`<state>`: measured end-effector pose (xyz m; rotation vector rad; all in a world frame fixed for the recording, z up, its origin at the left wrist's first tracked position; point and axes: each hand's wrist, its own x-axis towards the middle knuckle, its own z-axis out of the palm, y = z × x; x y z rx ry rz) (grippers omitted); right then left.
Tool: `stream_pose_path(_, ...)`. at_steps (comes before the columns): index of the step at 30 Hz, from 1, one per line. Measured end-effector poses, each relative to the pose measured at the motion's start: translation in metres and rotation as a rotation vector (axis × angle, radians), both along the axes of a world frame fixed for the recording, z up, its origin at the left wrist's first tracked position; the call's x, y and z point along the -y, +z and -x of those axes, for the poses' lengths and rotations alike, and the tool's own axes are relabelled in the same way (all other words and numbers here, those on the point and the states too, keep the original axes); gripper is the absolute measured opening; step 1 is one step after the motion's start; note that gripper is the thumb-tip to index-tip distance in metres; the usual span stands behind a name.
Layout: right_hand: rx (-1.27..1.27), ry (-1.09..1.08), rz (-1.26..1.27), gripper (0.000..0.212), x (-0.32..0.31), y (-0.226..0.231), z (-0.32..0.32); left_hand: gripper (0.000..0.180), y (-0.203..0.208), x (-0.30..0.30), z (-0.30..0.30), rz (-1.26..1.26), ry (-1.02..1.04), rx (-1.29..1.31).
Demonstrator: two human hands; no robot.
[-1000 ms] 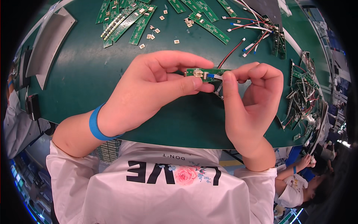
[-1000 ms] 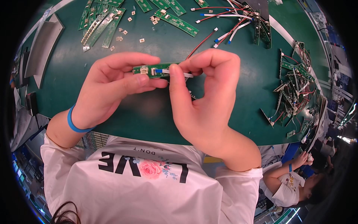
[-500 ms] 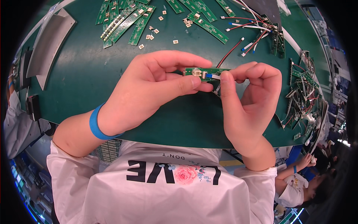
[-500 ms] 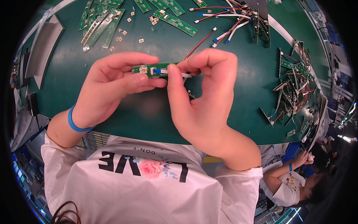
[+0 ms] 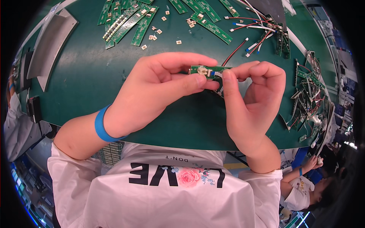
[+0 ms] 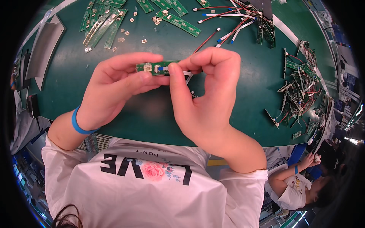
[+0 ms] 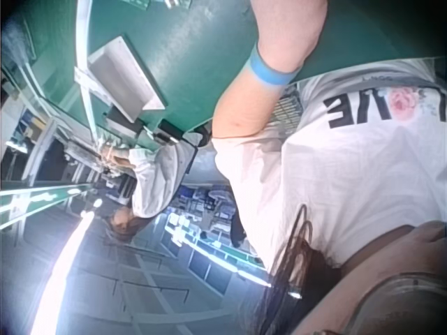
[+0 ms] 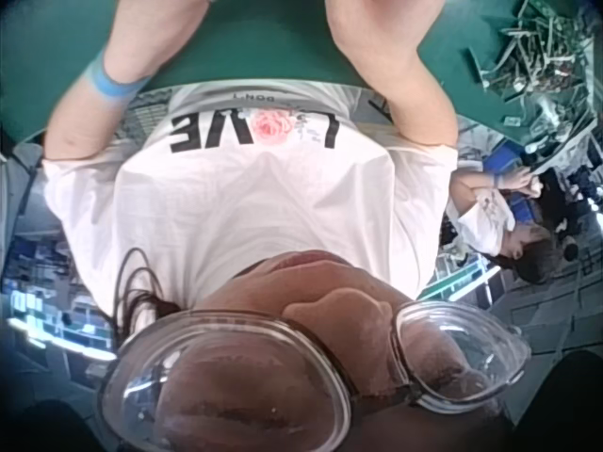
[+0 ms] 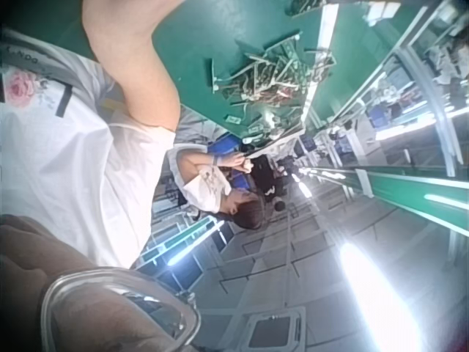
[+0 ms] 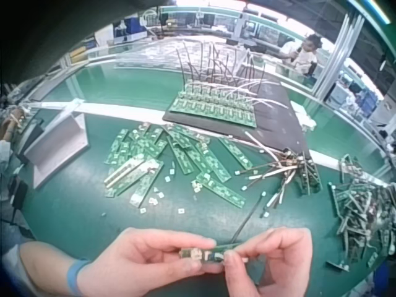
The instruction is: The person assembles electronic components onto printed circuit boards and attaches wiring harnesses by hand.
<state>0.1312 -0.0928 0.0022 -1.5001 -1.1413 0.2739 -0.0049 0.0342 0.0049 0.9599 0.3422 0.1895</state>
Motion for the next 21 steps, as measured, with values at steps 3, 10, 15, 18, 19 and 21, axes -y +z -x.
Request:
stream_pose_path(3,0.0,-0.002,-0.008,0.037,-0.001,-0.003,0.001,0.033,0.001,0.001,-0.001,-0.011,0.003,-0.003)
stream_pose_path(10,0.03,0.0,-0.019,0.036,-0.002,-0.003,0.003,0.031,-0.005,0.006,-0.002,-0.018,0.067,0.058)
stream_pose_path(15,0.04,-0.005,-0.029,0.036,-0.003,-0.003,0.005,0.032,-0.005,0.005,-0.004,-0.016,0.069,0.049)
stream_pose_path(18,0.054,-0.013,-0.031,0.037,-0.004,-0.002,0.006,0.034,-0.006,0.007,-0.006,-0.038,0.093,0.06)
stream_pose_path(19,0.055,-0.013,-0.031,0.037,-0.004,-0.002,0.007,0.035,-0.007,0.008,-0.006,-0.048,0.114,0.068)
stream_pose_path(21,0.035,-0.021,-0.04,0.037,-0.005,-0.004,0.01,0.036,-0.01,0.008,-0.006,-0.091,0.127,0.06)
